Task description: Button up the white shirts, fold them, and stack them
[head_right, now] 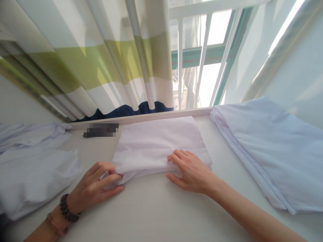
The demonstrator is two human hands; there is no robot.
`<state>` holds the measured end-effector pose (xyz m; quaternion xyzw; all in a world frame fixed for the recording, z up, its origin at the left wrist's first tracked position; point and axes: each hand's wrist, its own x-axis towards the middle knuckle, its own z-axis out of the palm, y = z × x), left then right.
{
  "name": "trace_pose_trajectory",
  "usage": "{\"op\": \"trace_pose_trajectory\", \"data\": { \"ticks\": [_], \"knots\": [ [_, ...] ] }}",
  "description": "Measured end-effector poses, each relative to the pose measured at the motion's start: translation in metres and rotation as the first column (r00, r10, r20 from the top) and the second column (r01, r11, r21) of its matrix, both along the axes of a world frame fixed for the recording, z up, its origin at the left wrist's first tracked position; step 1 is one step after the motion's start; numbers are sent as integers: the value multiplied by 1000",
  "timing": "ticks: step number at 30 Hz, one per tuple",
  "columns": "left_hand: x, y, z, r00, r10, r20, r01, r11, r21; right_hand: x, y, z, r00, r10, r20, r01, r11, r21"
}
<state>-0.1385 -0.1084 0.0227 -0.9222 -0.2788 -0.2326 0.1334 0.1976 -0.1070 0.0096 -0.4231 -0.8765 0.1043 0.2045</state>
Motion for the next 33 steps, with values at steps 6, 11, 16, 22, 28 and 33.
{"op": "trace_pose_trajectory", "data": {
  "ticks": [6, 11, 16, 22, 28, 33],
  "knots": [
    [-18, 7, -2, 997, 66, 34, -66, 998, 9, -7, 11, -16, 987, 152, -58, -143, 981, 133],
    [-31, 7, 5, 989, 100, 108, -100, 995, -3, 8, 14, -18, 978, 175, -114, -160, 979, 123],
    [-27, 6, -5, 995, 46, 89, -19, 958, -286, 6, 9, -15, 982, 185, -47, -183, 983, 34],
    [-17, 5, -9, 971, 121, 205, -70, 968, -242, 1, 6, -12, 984, 168, -58, -155, 971, 180],
    [-16, 3, 7, 996, 14, 85, 8, 966, -258, -2, 7, -11, 971, 224, -82, -204, 958, 202],
    [-7, -2, 24, 993, 11, -114, -67, 862, -503, -4, 3, -2, 975, 220, 18, -219, 975, -38]
  ]
}}
